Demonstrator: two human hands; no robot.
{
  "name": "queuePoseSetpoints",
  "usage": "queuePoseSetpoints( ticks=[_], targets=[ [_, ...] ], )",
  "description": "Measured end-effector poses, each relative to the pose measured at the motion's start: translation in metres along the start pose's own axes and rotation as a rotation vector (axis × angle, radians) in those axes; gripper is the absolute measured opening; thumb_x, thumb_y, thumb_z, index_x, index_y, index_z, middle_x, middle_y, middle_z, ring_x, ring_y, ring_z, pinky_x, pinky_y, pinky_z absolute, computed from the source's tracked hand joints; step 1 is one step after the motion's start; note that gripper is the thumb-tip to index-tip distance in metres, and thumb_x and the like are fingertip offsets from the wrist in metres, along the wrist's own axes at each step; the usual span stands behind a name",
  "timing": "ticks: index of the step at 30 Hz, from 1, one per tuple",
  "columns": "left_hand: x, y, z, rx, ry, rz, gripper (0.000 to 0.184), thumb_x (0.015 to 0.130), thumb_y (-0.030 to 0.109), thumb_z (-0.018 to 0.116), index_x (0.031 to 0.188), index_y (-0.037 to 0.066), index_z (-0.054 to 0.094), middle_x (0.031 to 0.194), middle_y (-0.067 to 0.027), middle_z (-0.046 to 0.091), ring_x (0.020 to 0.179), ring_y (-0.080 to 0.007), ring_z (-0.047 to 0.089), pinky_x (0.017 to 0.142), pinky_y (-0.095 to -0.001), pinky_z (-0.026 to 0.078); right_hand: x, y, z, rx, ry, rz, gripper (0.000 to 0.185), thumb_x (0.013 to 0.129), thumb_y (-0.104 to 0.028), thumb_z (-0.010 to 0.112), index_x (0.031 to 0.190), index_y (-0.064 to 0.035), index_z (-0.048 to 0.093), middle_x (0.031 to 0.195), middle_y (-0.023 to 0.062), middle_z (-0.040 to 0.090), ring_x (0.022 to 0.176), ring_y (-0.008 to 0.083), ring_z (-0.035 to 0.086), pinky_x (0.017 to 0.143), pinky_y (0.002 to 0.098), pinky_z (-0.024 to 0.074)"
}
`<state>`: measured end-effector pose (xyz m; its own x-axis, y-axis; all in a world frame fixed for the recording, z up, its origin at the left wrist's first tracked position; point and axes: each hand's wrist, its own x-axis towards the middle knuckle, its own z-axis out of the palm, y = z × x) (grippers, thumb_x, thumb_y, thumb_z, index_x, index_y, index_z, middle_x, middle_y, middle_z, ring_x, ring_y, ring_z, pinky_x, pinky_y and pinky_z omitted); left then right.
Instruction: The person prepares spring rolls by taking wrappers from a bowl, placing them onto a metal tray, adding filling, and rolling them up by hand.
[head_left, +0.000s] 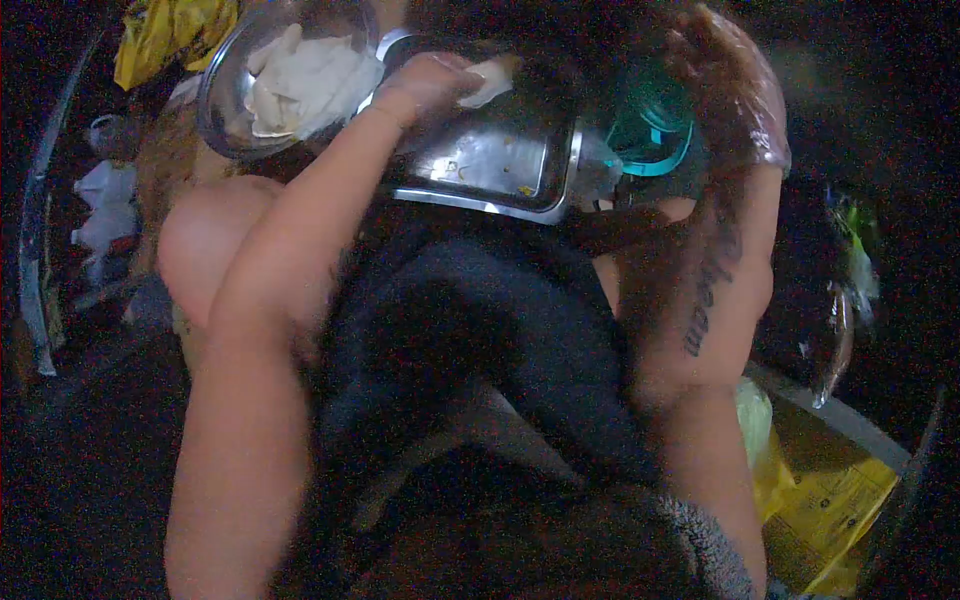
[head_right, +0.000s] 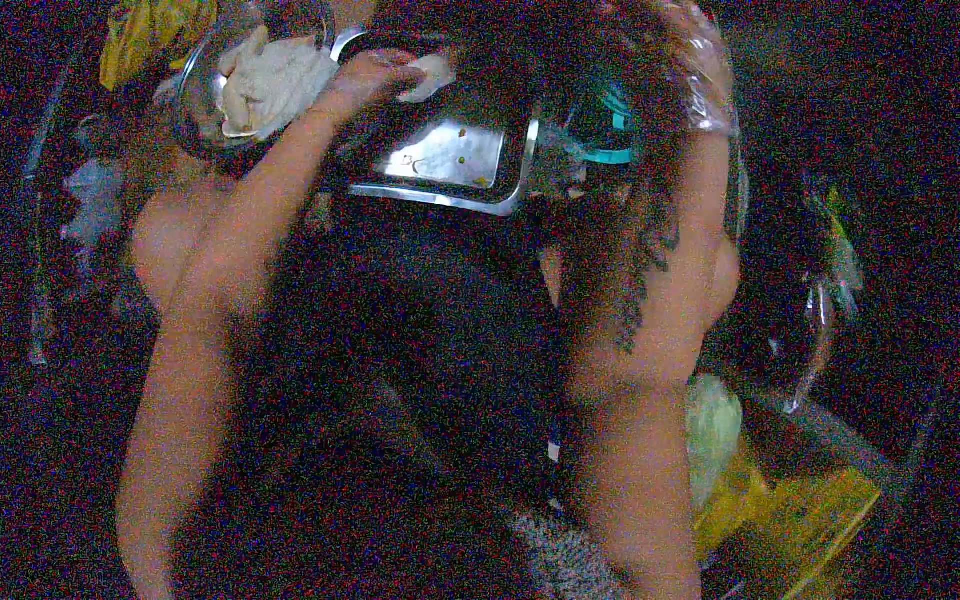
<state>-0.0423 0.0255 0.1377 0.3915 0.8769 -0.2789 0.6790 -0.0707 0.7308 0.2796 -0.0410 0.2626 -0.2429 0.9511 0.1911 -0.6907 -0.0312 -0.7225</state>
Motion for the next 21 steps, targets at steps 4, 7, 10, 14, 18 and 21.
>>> queuePoseSetpoints(
  ticks=[4, 7, 10, 14, 18, 21],
  targets=[
    [-0.017, 0.023, -0.017, -0.159, -0.025, -0.079, 0.038, 0.081, 0.035, 0.065, 0.104, 0.005, 0.064, 0.096, -0.007, 0.065, 0.087, -0.0182, 0.062, 0.076, -0.0313, 0.05, -0.02, -0.011, -0.018, -0.237, 0.123, -0.037, 0.041, 0.09, -0.023, 0.054, 0.123, 0.0019, 0.049, 0.122, 0.0198, 0.051, 0.108, 0.031, 0.052, 0.089, 0.0439, 0.0441],
    [-0.04, 0.037, -0.027, -0.567, -0.064, -0.17, 0.04, 0.08, 0.034, 0.067, 0.107, 0.006, 0.062, 0.099, -0.0061, 0.063, 0.086, -0.0166, 0.06, 0.073, -0.0302, 0.051, -0.028, -0.008, -0.011, -0.338, 0.268, -0.049, 0.043, 0.089, -0.02, 0.053, 0.125, 0.0035, 0.048, 0.126, 0.0214, 0.05, 0.115, 0.0332, 0.051, 0.096, 0.0481, 0.0427],
    [-0.053, 0.037, -0.038, -0.789, -0.044, -0.148, 0.042, 0.078, 0.033, 0.069, 0.11, 0.006, 0.06, 0.102, -0.0056, 0.061, 0.086, -0.0165, 0.06, 0.073, -0.0302, 0.051, -0.029, -0.01, -0.01, -0.116, 0.368, 0.005, 0.035, 0.087, -0.01, 0.054, 0.117, 0.0077, 0.052, 0.115, 0.023, 0.056, 0.11, 0.032, 0.054, 0.093, 0.0477, 0.0448],
    [-0.066, 0.055, -0.053, -0.762, -0.059, -0.045, 0.044, 0.076, 0.032, 0.071, 0.11, 0.006, 0.059, 0.101, -0.0048, 0.061, 0.088, -0.0173, 0.059, 0.074, -0.0312, 0.052, -0.032, -0.026, -0.035, 0.434, 0.395, 0.057, 0.023, 0.088, -0.004, 0.048, 0.107, 0.0069, 0.056, 0.106, 0.0207, 0.06, 0.097, 0.0322, 0.058, 0.084, 0.0477, 0.0486],
    [-0.064, 0.069, -0.048, -0.847, -0.075, -0.058, 0.041, 0.077, 0.03, 0.071, 0.108, 0.006, 0.059, 0.099, -0.0042, 0.061, 0.09, -0.0174, 0.059, 0.077, -0.0307, 0.051, -0.031, -0.038, -0.021, 0.317, 0.425, 0.015, 0.024, 0.089, -0.008, 0.049, 0.108, 0.0042, 0.057, 0.102, 0.0189, 0.062, 0.094, 0.0316, 0.059, 0.082, 0.0451, 0.0492],
    [-0.057, 0.063, -0.036, -1.003, -0.171, -0.015, 0.039, 0.078, 0.027, 0.07, 0.109, 0.006, 0.058, 0.1, -0.0043, 0.061, 0.093, -0.0175, 0.059, 0.081, -0.0317, 0.05, -0.039, -0.015, -0.009, 0.139, 0.403, 0.045, 0.027, 0.088, -0.011, 0.053, 0.111, 0.0027, 0.057, 0.109, 0.0175, 0.059, 0.096, 0.0302, 0.059, 0.083, 0.0411, 0.0495]
  ],
)
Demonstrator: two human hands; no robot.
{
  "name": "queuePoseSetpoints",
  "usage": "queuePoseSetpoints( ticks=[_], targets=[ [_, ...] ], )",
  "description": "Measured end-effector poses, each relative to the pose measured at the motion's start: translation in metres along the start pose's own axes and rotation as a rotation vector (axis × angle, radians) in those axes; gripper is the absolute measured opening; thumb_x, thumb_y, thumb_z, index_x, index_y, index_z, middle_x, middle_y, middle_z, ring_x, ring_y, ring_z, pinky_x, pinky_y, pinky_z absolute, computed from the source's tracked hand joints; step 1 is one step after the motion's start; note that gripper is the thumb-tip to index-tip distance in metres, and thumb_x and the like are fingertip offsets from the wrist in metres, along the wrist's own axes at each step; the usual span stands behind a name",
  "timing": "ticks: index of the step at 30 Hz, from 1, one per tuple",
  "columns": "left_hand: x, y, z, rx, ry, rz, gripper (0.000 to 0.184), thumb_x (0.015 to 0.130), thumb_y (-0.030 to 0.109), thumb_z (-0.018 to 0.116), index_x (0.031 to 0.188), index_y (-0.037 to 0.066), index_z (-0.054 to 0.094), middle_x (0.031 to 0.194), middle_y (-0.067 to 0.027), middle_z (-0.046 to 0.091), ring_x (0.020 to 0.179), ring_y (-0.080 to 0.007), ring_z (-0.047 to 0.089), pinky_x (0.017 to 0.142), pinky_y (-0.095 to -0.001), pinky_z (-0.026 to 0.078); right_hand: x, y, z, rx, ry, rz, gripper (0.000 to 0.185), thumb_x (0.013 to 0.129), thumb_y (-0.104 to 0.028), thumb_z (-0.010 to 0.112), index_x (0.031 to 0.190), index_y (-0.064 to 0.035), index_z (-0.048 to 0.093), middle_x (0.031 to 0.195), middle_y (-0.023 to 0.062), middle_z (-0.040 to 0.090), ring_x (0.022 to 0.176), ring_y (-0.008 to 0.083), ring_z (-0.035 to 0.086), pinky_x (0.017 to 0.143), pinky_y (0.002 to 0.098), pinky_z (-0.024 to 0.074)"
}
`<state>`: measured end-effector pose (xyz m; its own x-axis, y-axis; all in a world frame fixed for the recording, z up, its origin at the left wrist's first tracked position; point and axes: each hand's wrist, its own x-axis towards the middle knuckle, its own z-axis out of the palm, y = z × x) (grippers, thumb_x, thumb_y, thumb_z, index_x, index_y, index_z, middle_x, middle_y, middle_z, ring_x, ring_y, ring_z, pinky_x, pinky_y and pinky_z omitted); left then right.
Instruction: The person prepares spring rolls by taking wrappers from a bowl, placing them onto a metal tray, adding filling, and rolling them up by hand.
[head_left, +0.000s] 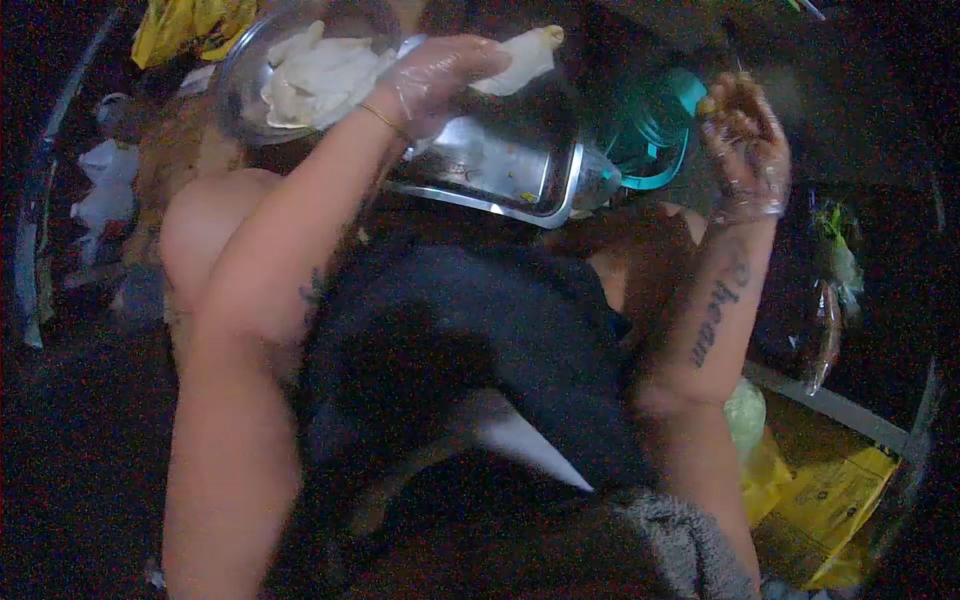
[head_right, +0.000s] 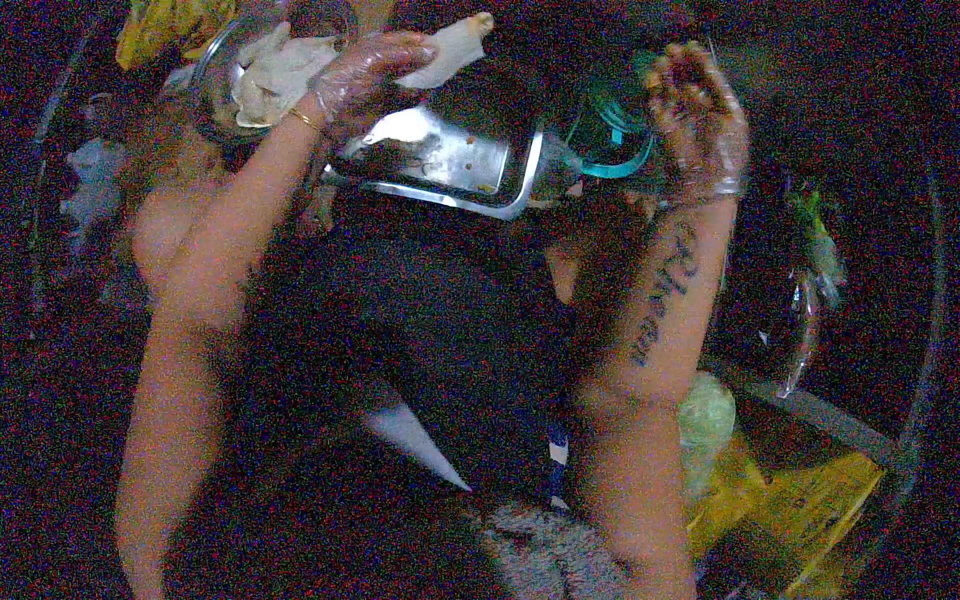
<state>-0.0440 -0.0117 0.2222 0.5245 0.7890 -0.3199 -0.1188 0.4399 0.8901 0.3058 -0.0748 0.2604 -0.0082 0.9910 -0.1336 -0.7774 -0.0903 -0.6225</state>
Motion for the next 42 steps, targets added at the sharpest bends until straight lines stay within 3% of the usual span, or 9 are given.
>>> queuePoseSetpoints(
  ticks=[5, 10, 17, 22, 25, 30, 33, 35, 42],
  targets=[
    [-0.018, 0.008, 0.037, -0.17, -0.185, -0.072, 0.038, 0.081, 0.028, 0.067, 0.111, 0.008, 0.057, 0.102, -0.0046, 0.063, 0.094, -0.018, 0.061, 0.085, -0.0346, 0.05, -0.015, 0.064, 0.039, -0.582, -0.131, 0.156, 0.068, 0.08, -0.015, 0.069, 0.137, -0.0056, 0.034, 0.128, 0.015, 0.049, 0.102, 0.0226, 0.059, 0.081, 0.034, 0.0508],
    [-0.025, 0.01, 0.047, -0.303, -0.311, -0.115, 0.04, 0.085, 0.03, 0.061, 0.115, 0.004, 0.054, 0.104, -0.0087, 0.063, 0.093, -0.021, 0.063, 0.082, -0.0349, 0.052, -0.01, 0.081, 0.074, -0.453, -0.421, -0.09, 0.074, 0.069, 0.0, 0.075, 0.134, -0.0097, 0.04, 0.13, 0.0145, 0.05, 0.112, 0.0235, 0.054, 0.086, 0.0349, 0.0493],
    [-0.036, 0.01, 0.03, -0.335, -0.352, -0.162, 0.04, 0.087, 0.029, 0.06, 0.118, 0.004, 0.053, 0.102, -0.0085, 0.062, 0.086, -0.0191, 0.062, 0.073, -0.0296, 0.051, 0.009, 0.08, 0.081, -0.747, -0.447, 0.036, 0.052, 0.069, -0.002, 0.075, 0.116, -0.0038, 0.053, 0.116, 0.01, 0.058, 0.108, 0.0206, 0.054, 0.094, 0.0341, 0.0441],
    [-0.026, 0.005, 0.026, 0.287, -0.214, 0.197, 0.05, 0.082, 0.036, 0.067, 0.122, 0.009, 0.052, 0.109, -0.0041, 0.059, 0.09, -0.0123, 0.057, 0.074, -0.0264, 0.049, 0.021, 0.1, 0.067, -0.737, -0.191, 0.186, 0.028, 0.083, -0.016, 0.066, 0.106, -0.0058, 0.053, 0.087, 0.0061, 0.06, 0.06, 0.0131, 0.056, 0.048, 0.0254, 0.0467],
    [-0.019, -0.009, 0.023, 0.542, -0.123, 0.424, 0.047, 0.078, 0.024, 0.073, 0.118, 0.009, 0.055, 0.101, -0.0037, 0.062, 0.084, -0.01, 0.059, 0.068, -0.0242, 0.048, 0.022, 0.113, 0.066, -0.709, -0.048, 0.329, 0.026, 0.084, -0.016, 0.065, 0.104, -0.006, 0.052, 0.083, 0.0055, 0.058, 0.055, 0.0123, 0.054, 0.043, 0.0262, 0.0445],
    [-0.022, 0.004, 0.015, 0.328, -0.142, 0.064, 0.032, 0.081, 0.024, 0.068, 0.104, 0.004, 0.058, 0.086, -0.0028, 0.061, 0.069, -0.0093, 0.056, 0.059, -0.022, 0.045, 0.027, 0.118, 0.075, -0.951, -0.356, 0.165, 0.043, 0.071, -0.011, 0.077, 0.109, -0.004, 0.057, 0.095, 0.0046, 0.062, 0.082, 0.0127, 0.059, 0.074, 0.0257, 0.0485],
    [0.002, -0.018, -0.004, 0.368, -0.12, 0.126, 0.034, 0.078, 0.028, 0.071, 0.1, 0.006, 0.06, 0.086, -0.0043, 0.062, 0.074, -0.0148, 0.059, 0.061, -0.0278, 0.048, 0.042, 0.13, 0.069, -1.123, -0.264, 0.085, 0.033, 0.073, -0.014, 0.073, 0.102, -0.0042, 0.062, 0.096, 0.0072, 0.064, 0.084, 0.0165, 0.06, 0.076, 0.0287, 0.0494],
    [0.013, -0.04, -0.014, 0.703, 0.019, 0.632, 0.038, 0.075, 0.029, 0.074, 0.101, 0.005, 0.061, 0.091, -0.0096, 0.064, 0.083, -0.0231, 0.062, 0.072, -0.0342, 0.05, 0.045, 0.142, 0.076, -0.95, -0.147, 0.236, 0.022, 0.079, -0.016, 0.069, 0.096, -0.0028, 0.063, 0.088, 0.0071, 0.065, 0.078, 0.0158, 0.06, 0.072, 0.0281, 0.0493],
    [0.018, -0.033, -0.045, 0.932, 0.122, 0.442, 0.036, 0.07, 0.03, 0.076, 0.094, 0.006, 0.062, 0.092, -0.016, 0.065, 0.084, -0.033, 0.064, 0.075, -0.038, 0.05, 0.069, 0.178, 0.058, -1.111, -0.038, 0.066, 0.035, 0.082, -0.025, 0.068, 0.106, -0.0013, 0.057, 0.084, 0.0074, 0.064, 0.072, 0.0141, 0.058, 0.066, 0.0265, 0.0482]
  ],
)
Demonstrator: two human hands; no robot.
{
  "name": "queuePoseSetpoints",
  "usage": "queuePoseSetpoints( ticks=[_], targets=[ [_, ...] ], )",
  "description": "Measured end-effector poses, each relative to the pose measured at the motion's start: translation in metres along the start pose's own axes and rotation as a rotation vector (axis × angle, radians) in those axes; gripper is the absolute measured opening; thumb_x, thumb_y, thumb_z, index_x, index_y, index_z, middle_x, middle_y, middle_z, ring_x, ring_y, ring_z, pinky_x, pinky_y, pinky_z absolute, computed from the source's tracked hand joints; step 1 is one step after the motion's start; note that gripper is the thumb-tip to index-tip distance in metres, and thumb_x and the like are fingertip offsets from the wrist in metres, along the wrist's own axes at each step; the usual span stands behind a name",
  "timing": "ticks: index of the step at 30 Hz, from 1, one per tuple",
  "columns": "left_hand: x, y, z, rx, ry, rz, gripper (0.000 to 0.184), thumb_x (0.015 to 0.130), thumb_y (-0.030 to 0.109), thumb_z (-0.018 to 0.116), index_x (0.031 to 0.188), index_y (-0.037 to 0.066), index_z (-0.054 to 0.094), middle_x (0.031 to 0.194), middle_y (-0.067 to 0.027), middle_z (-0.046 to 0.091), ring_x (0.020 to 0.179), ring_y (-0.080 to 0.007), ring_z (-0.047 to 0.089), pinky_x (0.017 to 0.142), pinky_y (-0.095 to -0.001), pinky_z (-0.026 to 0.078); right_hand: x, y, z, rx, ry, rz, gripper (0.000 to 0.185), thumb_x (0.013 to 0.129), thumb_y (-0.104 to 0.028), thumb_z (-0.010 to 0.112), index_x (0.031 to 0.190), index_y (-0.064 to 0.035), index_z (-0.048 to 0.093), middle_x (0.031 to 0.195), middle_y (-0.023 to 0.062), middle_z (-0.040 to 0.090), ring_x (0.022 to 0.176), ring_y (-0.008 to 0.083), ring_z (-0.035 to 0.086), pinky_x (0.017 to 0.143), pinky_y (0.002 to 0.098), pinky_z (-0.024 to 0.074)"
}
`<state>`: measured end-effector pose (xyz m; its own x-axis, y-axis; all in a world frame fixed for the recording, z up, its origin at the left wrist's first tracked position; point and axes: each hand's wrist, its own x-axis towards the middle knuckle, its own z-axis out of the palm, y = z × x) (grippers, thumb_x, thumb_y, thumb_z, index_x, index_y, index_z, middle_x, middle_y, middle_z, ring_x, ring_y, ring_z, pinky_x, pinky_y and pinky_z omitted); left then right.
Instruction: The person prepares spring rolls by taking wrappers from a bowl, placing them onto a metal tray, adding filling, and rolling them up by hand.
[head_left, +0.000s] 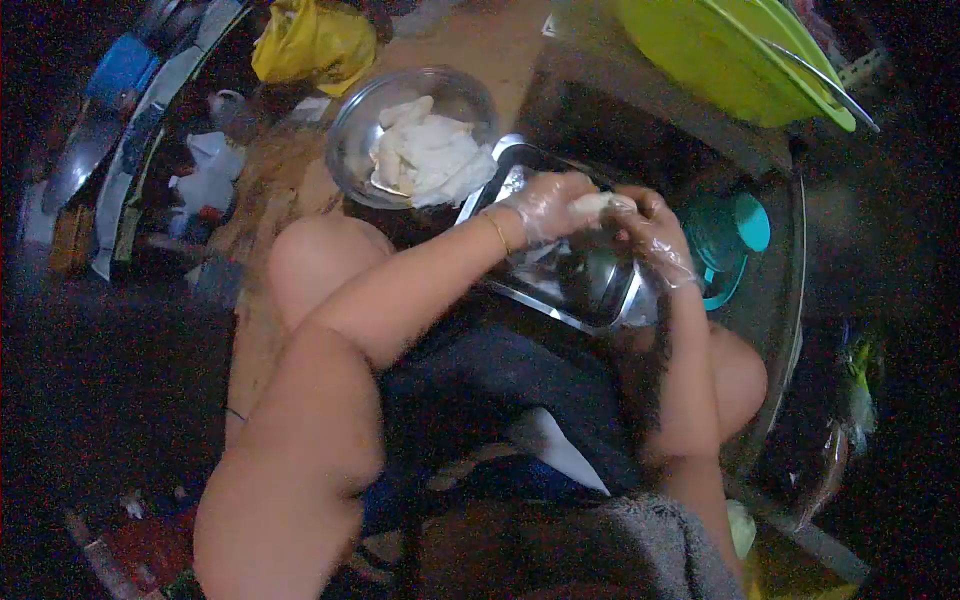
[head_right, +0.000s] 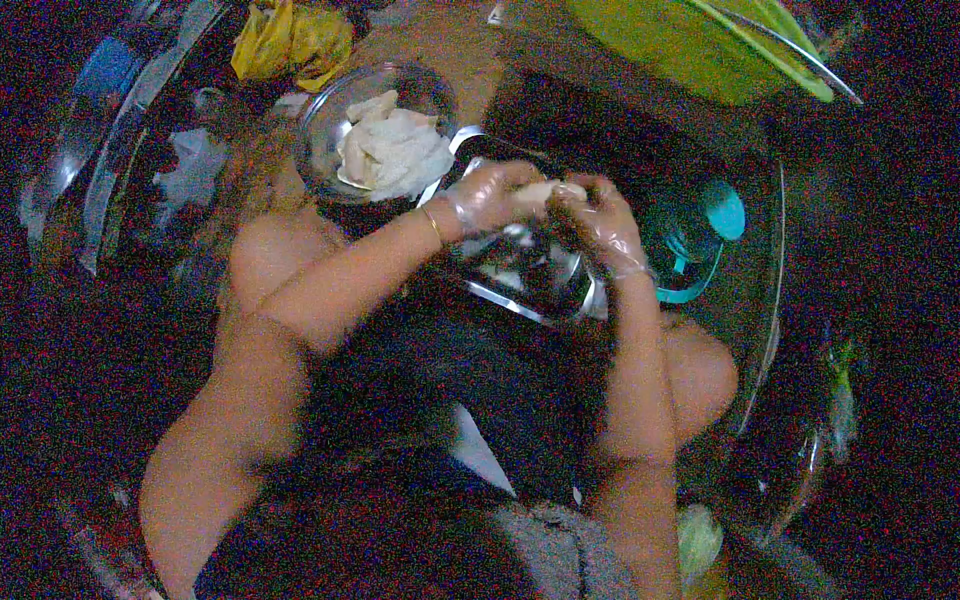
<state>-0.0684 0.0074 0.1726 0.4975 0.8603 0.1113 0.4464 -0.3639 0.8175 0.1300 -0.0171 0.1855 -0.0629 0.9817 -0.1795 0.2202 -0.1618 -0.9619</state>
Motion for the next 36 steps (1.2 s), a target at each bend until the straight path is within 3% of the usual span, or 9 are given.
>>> queuePoseSetpoints(
  ticks=[5, 9, 11, 14, 20, 28, 30, 33, 36],
  targets=[
    [0.012, -0.064, -0.062, 0.168, 0.362, -0.235, 0.04, 0.072, 0.038, 0.071, 0.095, 0.006, 0.066, 0.094, -0.0171, 0.065, 0.09, -0.0343, 0.062, 0.081, -0.0397, 0.048, 0.002, -0.001, -0.017, 0.149, 0.171, 0.075, 0.036, 0.081, -0.028, 0.07, 0.104, -0.0027, 0.055, 0.09, 0.0063, 0.062, 0.067, 0.0131, 0.059, 0.052, 0.0237, 0.0446],
    [0.002, -0.196, -0.119, 0.921, 0.406, -0.292, 0.048, 0.079, 0.045, 0.057, 0.101, 0.003, 0.066, 0.098, -0.0198, 0.064, 0.092, -0.0357, 0.061, 0.085, -0.0432, 0.046, 0.0, 0.004, -0.02, 0.278, 0.17, 0.082, 0.033, 0.083, -0.022, 0.068, 0.106, -0.0018, 0.055, 0.093, 0.0073, 0.062, 0.07, 0.0135, 0.06, 0.055, 0.0229, 0.0454],
    [-0.007, -0.239, -0.139, 0.55, 0.641, -0.593, 0.044, 0.081, 0.042, 0.055, 0.098, 0.003, 0.067, 0.101, -0.02, 0.064, 0.096, -0.0352, 0.06, 0.086, -0.0426, 0.046, 0.0, 0.009, -0.02, 0.258, 0.148, 0.045, 0.032, 0.084, -0.021, 0.066, 0.106, -0.001, 0.056, 0.093, 0.0075, 0.062, 0.071, 0.0138, 0.06, 0.057, 0.0231, 0.0459],
    [-0.023, -0.316, -0.167, 0.641, 0.75, -0.546, 0.044, 0.08, 0.043, 0.055, 0.096, 0.003, 0.068, 0.105, -0.0202, 0.063, 0.101, -0.0341, 0.06, 0.088, -0.0417, 0.045, -0.012, -0.003, -0.022, 0.287, 0.111, 0.011, 0.031, 0.085, -0.019, 0.065, 0.108, 0.0003, 0.056, 0.093, 0.0065, 0.062, 0.073, 0.014, 0.06, 0.059, 0.0234, 0.0466],
    [-0.072, -0.254, -0.217, 1.08, 0.604, -1.038, 0.049, 0.078, 0.047, 0.056, 0.102, 0.005, 0.066, 0.107, -0.0203, 0.062, 0.104, -0.033, 0.059, 0.09, -0.0407, 0.045, -0.02, -0.009, -0.05, 0.331, 0.141, -0.041, 0.028, 0.084, -0.016, 0.066, 0.107, -0.0001, 0.06, 0.088, 0.0058, 0.064, 0.073, 0.0151, 0.061, 0.061, 0.0245, 0.0483],
    [-0.063, -0.097, -0.212, 1.339, 0.37, -1.156, 0.056, 0.075, 0.052, 0.058, 0.109, 0.007, 0.063, 0.111, -0.0205, 0.061, 0.108, -0.0314, 0.057, 0.093, -0.0393, 0.044, -0.096, -0.058, -0.167, 0.188, 0.233, -0.169, 0.04, 0.079, -0.012, 0.068, 0.114, 0.0034, 0.055, 0.107, 0.0142, 0.057, 0.092, 0.0271, 0.06, 0.075, 0.0403, 0.0523],
    [-0.056, -0.031, -0.199, 1.37, 0.428, -1.144, 0.058, 0.075, 0.054, 0.058, 0.111, 0.008, 0.063, 0.112, -0.0205, 0.061, 0.109, -0.031, 0.057, 0.094, -0.0389, 0.044, -0.145, -0.096, -0.181, 0.676, 0.292, -0.126, 0.044, 0.079, -0.009, 0.067, 0.116, 0.0067, 0.052, 0.106, 0.0193, 0.058, 0.099, 0.031, 0.058, 0.082, 0.0435, 0.052],
    [-0.017, 0.02, -0.213, 1.339, 0.613, -1.011, 0.061, 0.074, 0.056, 0.059, 0.113, 0.009, 0.062, 0.113, -0.0206, 0.06, 0.11, -0.0304, 0.056, 0.095, -0.0384, 0.043, -0.123, -0.115, -0.19, 0.731, -0.044, -0.488, 0.045, 0.081, -0.015, 0.065, 0.117, 0.0079, 0.05, 0.109, 0.0226, 0.056, 0.102, 0.0315, 0.056, 0.086, 0.0432, 0.0487],
    [-0.011, 0.109, -0.177, 1.161, 1.017, -0.564, 0.054, 0.076, 0.052, 0.061, 0.109, 0.009, 0.064, 0.108, -0.0181, 0.063, 0.104, -0.0288, 0.06, 0.09, -0.0379, 0.046, -0.185, -0.144, -0.234, 1.012, -0.039, -0.409, 0.042, 0.085, -0.021, 0.061, 0.117, 0.0039, 0.051, 0.111, 0.0229, 0.056, 0.098, 0.0304, 0.057, 0.082, 0.041, 0.0489]
  ],
)
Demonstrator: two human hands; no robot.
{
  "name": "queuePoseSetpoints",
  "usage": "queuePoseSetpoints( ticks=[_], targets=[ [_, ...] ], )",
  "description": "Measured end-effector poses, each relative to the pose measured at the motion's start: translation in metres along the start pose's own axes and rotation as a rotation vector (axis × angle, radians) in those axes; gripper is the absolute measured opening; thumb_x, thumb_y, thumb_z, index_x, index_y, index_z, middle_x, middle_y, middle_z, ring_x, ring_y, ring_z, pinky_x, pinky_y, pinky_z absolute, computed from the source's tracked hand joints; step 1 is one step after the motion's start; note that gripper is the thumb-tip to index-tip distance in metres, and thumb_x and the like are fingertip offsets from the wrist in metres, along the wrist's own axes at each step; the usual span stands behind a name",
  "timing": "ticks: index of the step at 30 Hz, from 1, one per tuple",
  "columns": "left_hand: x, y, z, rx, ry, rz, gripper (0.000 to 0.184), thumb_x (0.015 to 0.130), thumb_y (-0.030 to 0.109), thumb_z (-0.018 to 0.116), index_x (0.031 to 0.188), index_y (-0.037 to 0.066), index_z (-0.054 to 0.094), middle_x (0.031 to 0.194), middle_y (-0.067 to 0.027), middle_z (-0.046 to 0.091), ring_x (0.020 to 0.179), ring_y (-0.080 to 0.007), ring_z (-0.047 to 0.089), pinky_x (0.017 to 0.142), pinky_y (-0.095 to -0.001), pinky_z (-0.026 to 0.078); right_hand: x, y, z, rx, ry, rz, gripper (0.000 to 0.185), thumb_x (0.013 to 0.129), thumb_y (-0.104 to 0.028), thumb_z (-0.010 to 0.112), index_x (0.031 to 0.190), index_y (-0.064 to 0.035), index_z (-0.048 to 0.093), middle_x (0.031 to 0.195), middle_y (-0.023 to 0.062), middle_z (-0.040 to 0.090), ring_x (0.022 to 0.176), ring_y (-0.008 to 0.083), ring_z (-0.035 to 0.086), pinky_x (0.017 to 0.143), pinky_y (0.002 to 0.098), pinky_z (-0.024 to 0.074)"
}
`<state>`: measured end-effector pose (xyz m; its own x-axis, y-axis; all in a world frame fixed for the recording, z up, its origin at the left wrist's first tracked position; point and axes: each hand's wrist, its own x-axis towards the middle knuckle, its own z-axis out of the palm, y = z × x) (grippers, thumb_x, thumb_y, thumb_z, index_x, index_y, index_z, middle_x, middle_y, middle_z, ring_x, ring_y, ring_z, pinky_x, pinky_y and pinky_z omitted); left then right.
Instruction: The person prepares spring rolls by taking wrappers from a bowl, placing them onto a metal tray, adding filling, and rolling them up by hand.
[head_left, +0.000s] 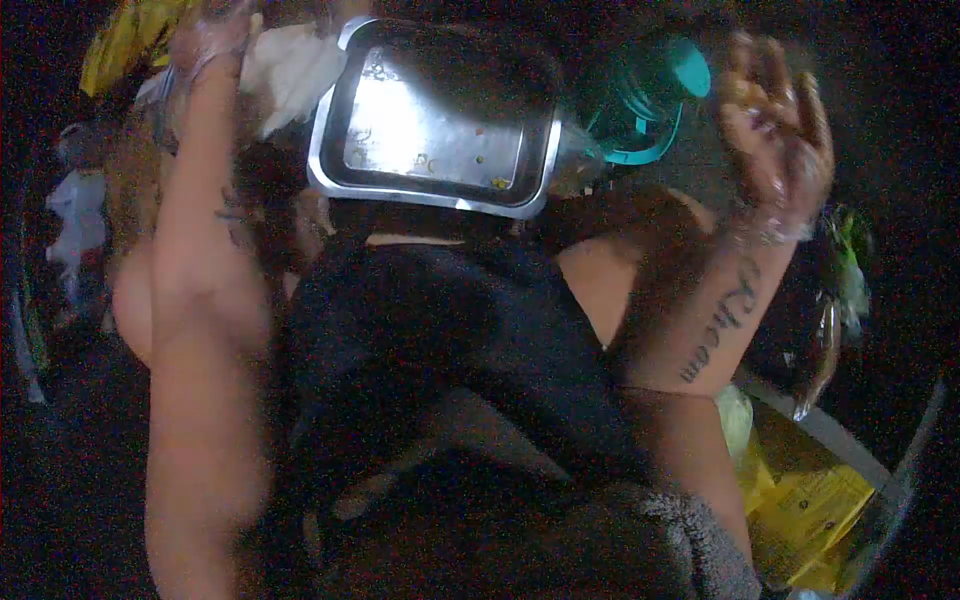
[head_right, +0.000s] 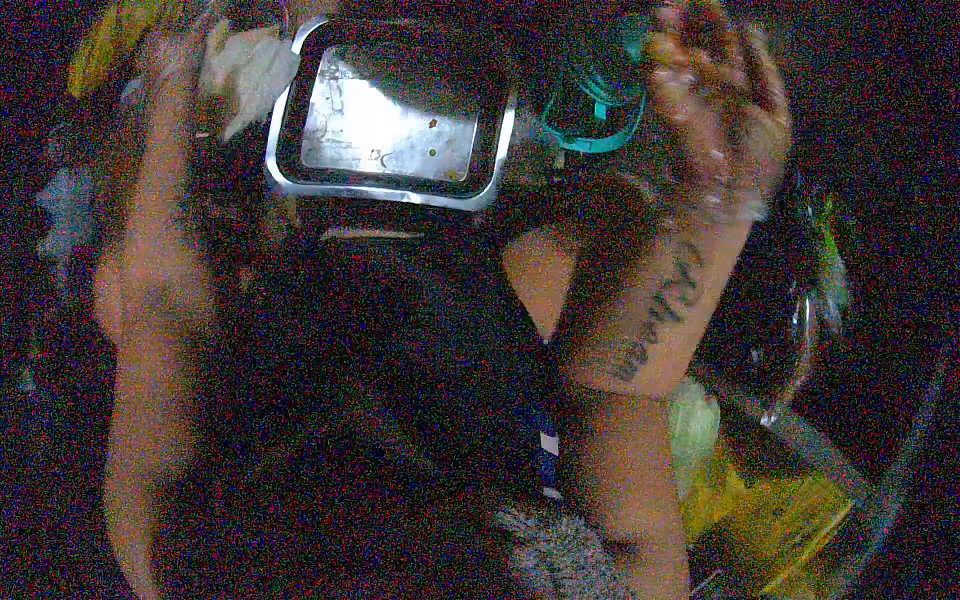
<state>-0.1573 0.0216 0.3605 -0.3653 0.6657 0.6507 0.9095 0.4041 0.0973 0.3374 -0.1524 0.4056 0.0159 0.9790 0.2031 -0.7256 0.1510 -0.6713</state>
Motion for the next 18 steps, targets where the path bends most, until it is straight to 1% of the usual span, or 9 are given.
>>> queuePoseSetpoints(
  ticks=[2, 3, 4, 6, 9, 11, 13, 16, 18],
  targets=[
    [-0.011, 0.022, -0.032, -0.269, 0.075, 0.109, 0.05, 0.07, 0.04, 0.07, 0.108, 0.009, 0.062, 0.107, -0.0193, 0.061, 0.102, -0.034, 0.057, 0.09, -0.0409, 0.045, -0.021, -0.037, 0.015, 0.138, 0.05, 0.014, 0.041, 0.086, -0.023, 0.06, 0.117, 0.0027, 0.052, 0.112, 0.023, 0.056, 0.096, 0.03, 0.057, 0.081, 0.0403, 0.0489],
    [0.0, 0.025, 0.039, -0.406, 0.056, 0.172, 0.049, 0.067, 0.035, 0.075, 0.107, 0.009, 0.061, 0.107, -0.0199, 0.06, 0.101, -0.0365, 0.056, 0.09, -0.0424, 0.044, 0.002, -0.009, 0.013, 0.132, 0.09, 0.017, 0.041, 0.086, -0.023, 0.06, 0.117, 0.0027, 0.052, 0.112, 0.023, 0.056, 0.096, 0.03, 0.057, 0.081, 0.0403, 0.0488],
    [0.006, 0.029, 0.05, -0.426, 0.048, 0.178, 0.05, 0.067, 0.035, 0.075, 0.106, 0.009, 0.061, 0.107, -0.0201, 0.06, 0.101, -0.0369, 0.055, 0.09, -0.0425, 0.044, 0.003, -0.011, 0.019, 0.121, 0.097, 0.002, 0.041, 0.086, -0.023, 0.06, 0.117, 0.0028, 0.052, 0.112, 0.023, 0.056, 0.097, 0.03, 0.057, 0.081, 0.0403, 0.0488],
    [0.008, 0.037, 0.035, -0.465, 0.065, 0.212, 0.05, 0.066, 0.035, 0.075, 0.105, 0.008, 0.061, 0.106, -0.0206, 0.059, 0.101, -0.0376, 0.055, 0.089, -0.0426, 0.044, -0.015, -0.024, 0.028, 0.12, 0.107, -0.048, 0.041, 0.086, -0.023, 0.06, 0.117, 0.0029, 0.052, 0.112, 0.0229, 0.056, 0.097, 0.03, 0.057, 0.081, 0.0403, 0.0486],
    [0.01, 0.046, 0.027, -0.455, 0.105, 0.139, 0.046, 0.068, 0.033, 0.074, 0.104, 0.007, 0.061, 0.106, -0.0208, 0.059, 0.101, -0.0382, 0.055, 0.089, -0.043, 0.045, -0.036, -0.034, 0.038, 0.096, 0.13, -0.099, 0.041, 0.086, -0.023, 0.06, 0.117, 0.0031, 0.052, 0.111, 0.0228, 0.056, 0.097, 0.03, 0.057, 0.082, 0.0403, 0.0484],
    [0.016, 0.049, 0.036, -0.457, 0.02, 0.116, 0.045, 0.069, 0.031, 0.072, 0.105, 0.006, 0.059, 0.106, -0.0215, 0.059, 0.101, -0.0387, 0.054, 0.089, -0.0431, 0.045, -0.038, -0.034, 0.047, 0.056, 0.152, -0.126, 0.041, 0.086, -0.023, 0.059, 0.117, 0.0033, 0.052, 0.111, 0.0227, 0.056, 0.097, 0.03, 0.057, 0.082, 0.0403, 0.0483],
    [0.019, 0.048, 0.018, -0.46, -0.052, 0.057, 0.045, 0.07, 0.03, 0.071, 0.106, 0.005, 0.059, 0.107, -0.022, 0.058, 0.102, -0.0388, 0.054, 0.089, -0.0432, 0.045, -0.049, -0.04, 0.054, 0.034, 0.148, -0.153, 0.041, 0.086, -0.023, 0.059, 0.117, 0.0034, 0.052, 0.111, 0.0227, 0.056, 0.097, 0.03, 0.057, 0.082, 0.0403, 0.0481],
    [0.013, 0.039, 0.013, -0.599, -0.105, 0.01, 0.042, 0.072, 0.029, 0.07, 0.105, 0.006, 0.059, 0.108, -0.0218, 0.058, 0.103, -0.0381, 0.054, 0.089, -0.0433, 0.044, -0.049, -0.044, 0.059, 0.003, 0.129, -0.191, 0.041, 0.086, -0.023, 0.059, 0.117, 0.0036, 0.051, 0.111, 0.0226, 0.056, 0.097, 0.03, 0.056, 0.082, 0.0403, 0.0479],
    [0.012, 0.027, 0.025, -0.614, 0.007, 0.019, 0.039, 0.074, 0.029, 0.068, 0.104, 0.007, 0.059, 0.108, -0.0208, 0.059, 0.102, -0.0366, 0.055, 0.089, -0.043, 0.045, -0.063, -0.045, 0.062, 0.007, 0.088, -0.249, 0.041, 0.086, -0.023, 0.059, 0.117, 0.0038, 0.051, 0.111, 0.0225, 0.056, 0.097, 0.03, 0.056, 0.082, 0.0403, 0.0478]
  ],
)
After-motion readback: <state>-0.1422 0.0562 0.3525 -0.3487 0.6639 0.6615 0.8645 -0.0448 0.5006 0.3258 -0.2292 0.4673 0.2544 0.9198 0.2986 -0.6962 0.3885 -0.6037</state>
